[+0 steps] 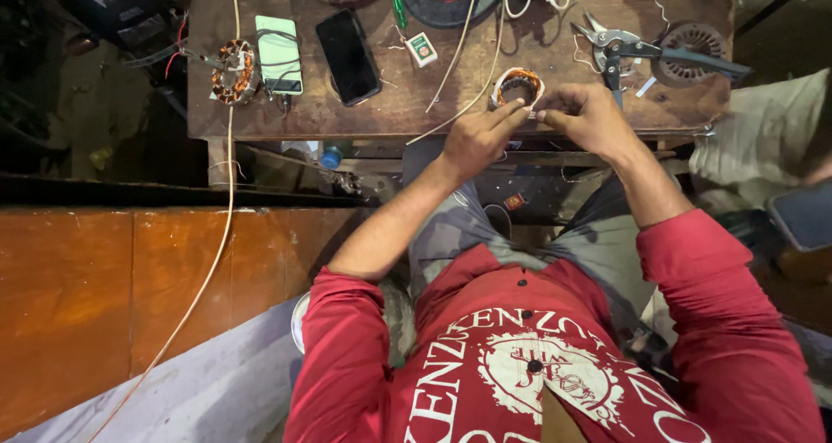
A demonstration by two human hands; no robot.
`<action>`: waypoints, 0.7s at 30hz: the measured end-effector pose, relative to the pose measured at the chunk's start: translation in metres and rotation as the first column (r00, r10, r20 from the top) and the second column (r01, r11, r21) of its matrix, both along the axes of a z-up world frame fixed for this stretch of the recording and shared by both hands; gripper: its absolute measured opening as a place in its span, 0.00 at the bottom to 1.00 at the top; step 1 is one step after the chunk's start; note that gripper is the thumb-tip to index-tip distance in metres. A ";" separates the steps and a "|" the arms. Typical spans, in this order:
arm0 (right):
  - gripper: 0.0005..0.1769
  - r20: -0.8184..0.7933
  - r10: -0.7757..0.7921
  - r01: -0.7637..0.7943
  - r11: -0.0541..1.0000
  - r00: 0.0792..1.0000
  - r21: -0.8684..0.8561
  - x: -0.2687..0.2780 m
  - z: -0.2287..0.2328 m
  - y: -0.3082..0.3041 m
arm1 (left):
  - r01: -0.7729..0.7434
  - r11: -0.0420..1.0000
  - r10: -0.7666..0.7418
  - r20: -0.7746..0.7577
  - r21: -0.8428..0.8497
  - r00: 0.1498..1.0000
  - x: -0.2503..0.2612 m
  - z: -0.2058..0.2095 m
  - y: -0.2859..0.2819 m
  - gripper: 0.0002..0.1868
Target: The person winds thin insulated wire around a small cylindrical core, using pliers to cut the wire and wooden sticks to separate layers. The person repeatedly wraps, trims, and adjusts the coil on a cluttered workbench.
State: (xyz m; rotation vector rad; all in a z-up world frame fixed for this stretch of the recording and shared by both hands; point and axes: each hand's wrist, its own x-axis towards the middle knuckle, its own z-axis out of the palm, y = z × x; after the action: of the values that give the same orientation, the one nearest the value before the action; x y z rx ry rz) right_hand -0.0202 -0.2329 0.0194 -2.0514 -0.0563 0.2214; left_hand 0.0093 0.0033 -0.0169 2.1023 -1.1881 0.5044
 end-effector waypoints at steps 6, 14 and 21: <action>0.17 0.382 0.091 0.021 0.960 0.920 -0.280 -0.003 0.036 0.001 | -0.048 0.985 0.054 0.027 -0.163 0.998 0.001 -0.002 -0.004 0.20; 0.13 0.481 0.380 -0.126 0.869 0.790 -0.479 0.019 0.040 -0.002 | -0.060 0.972 0.028 -0.138 -0.227 0.990 -0.001 -0.006 -0.010 0.13; 0.09 0.437 0.146 -0.082 0.984 0.888 -0.161 0.029 0.002 -0.018 | -0.048 0.967 0.016 -0.127 -0.251 0.992 0.000 -0.004 -0.009 0.13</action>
State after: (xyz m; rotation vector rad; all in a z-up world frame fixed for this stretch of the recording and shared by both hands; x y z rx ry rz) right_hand 0.0089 -0.2512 0.0214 -2.2029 -0.4605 -0.1870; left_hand 0.0095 -0.0054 -0.0210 1.9059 -0.9658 0.5045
